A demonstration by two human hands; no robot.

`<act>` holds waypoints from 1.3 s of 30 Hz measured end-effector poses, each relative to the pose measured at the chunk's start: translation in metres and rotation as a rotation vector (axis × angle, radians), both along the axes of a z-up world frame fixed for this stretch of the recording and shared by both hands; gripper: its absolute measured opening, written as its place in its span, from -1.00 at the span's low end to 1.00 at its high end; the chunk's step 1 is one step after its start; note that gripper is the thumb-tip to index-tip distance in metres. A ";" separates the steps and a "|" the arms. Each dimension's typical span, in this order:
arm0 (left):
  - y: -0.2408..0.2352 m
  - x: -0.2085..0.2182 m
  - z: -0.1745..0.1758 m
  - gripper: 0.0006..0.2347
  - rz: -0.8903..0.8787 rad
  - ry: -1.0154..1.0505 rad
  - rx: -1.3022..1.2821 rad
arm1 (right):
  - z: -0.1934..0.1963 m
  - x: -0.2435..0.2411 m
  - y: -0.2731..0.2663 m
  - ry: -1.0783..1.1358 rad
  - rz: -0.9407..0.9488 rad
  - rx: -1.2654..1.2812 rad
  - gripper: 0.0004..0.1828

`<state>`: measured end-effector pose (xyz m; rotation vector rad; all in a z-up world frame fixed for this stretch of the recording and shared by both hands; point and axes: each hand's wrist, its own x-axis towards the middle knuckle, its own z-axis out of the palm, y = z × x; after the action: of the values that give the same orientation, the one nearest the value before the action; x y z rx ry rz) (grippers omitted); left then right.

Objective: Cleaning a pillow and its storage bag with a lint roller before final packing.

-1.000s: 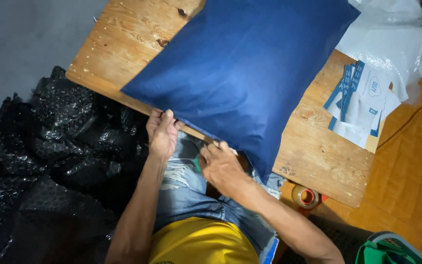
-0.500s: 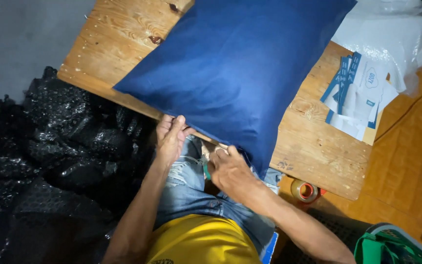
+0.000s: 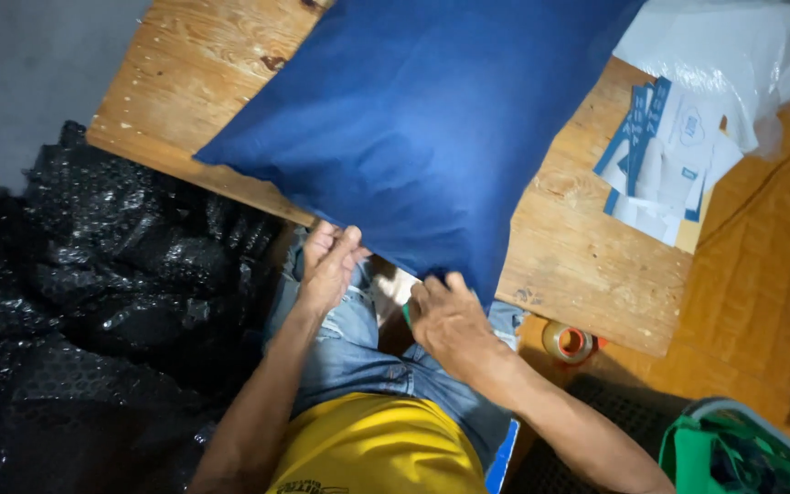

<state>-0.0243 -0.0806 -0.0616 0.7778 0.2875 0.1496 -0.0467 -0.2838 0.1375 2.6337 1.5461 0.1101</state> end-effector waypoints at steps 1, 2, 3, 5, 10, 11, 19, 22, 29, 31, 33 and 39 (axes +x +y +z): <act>-0.003 0.000 0.003 -0.82 -0.005 0.015 0.028 | 0.005 -0.007 -0.004 0.072 0.012 0.008 -0.84; -0.005 0.003 0.006 -0.85 0.000 0.024 0.055 | 0.009 -0.011 -0.009 0.139 0.033 0.016 -0.84; -0.013 0.001 0.007 -0.85 -0.001 0.023 0.051 | 0.021 -0.009 -0.007 0.137 0.032 0.012 -0.84; -0.023 -0.009 0.010 -0.76 -0.181 0.006 0.227 | 0.043 -0.010 0.000 0.122 0.024 0.111 -0.79; -0.032 -0.013 0.007 -0.91 -0.198 -0.002 0.197 | 0.049 0.027 0.011 -0.032 -0.004 0.292 -0.71; -0.025 -0.010 -0.005 -0.91 -0.178 -0.060 0.252 | 0.040 0.036 0.011 -0.080 -0.004 0.324 -0.73; -0.040 -0.014 -0.004 -0.75 -0.196 0.078 0.033 | 0.016 -0.009 -0.050 0.136 -0.040 -0.035 -0.86; -0.051 -0.017 0.027 -0.75 -0.222 0.026 0.107 | 0.065 0.001 -0.030 0.122 -0.082 0.030 -0.79; -0.049 -0.021 -0.004 -0.71 -0.219 0.050 0.111 | 0.010 0.006 -0.028 0.007 -0.030 0.066 -0.74; -0.046 -0.023 0.019 -0.71 -0.210 0.074 0.103 | -0.027 -0.017 -0.058 0.041 -0.051 0.011 -0.80; -0.050 -0.023 0.034 -0.72 -0.209 0.094 0.083 | -0.032 -0.029 -0.077 0.074 -0.080 -0.055 -0.85; -0.080 -0.037 0.051 -0.85 -0.553 0.114 0.217 | 0.041 -0.023 -0.064 0.216 -0.110 0.117 -0.41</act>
<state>-0.0611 -0.1606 -0.0111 1.0554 0.1562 -0.3914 -0.0699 -0.3476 0.1780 2.8998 1.4909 -0.0978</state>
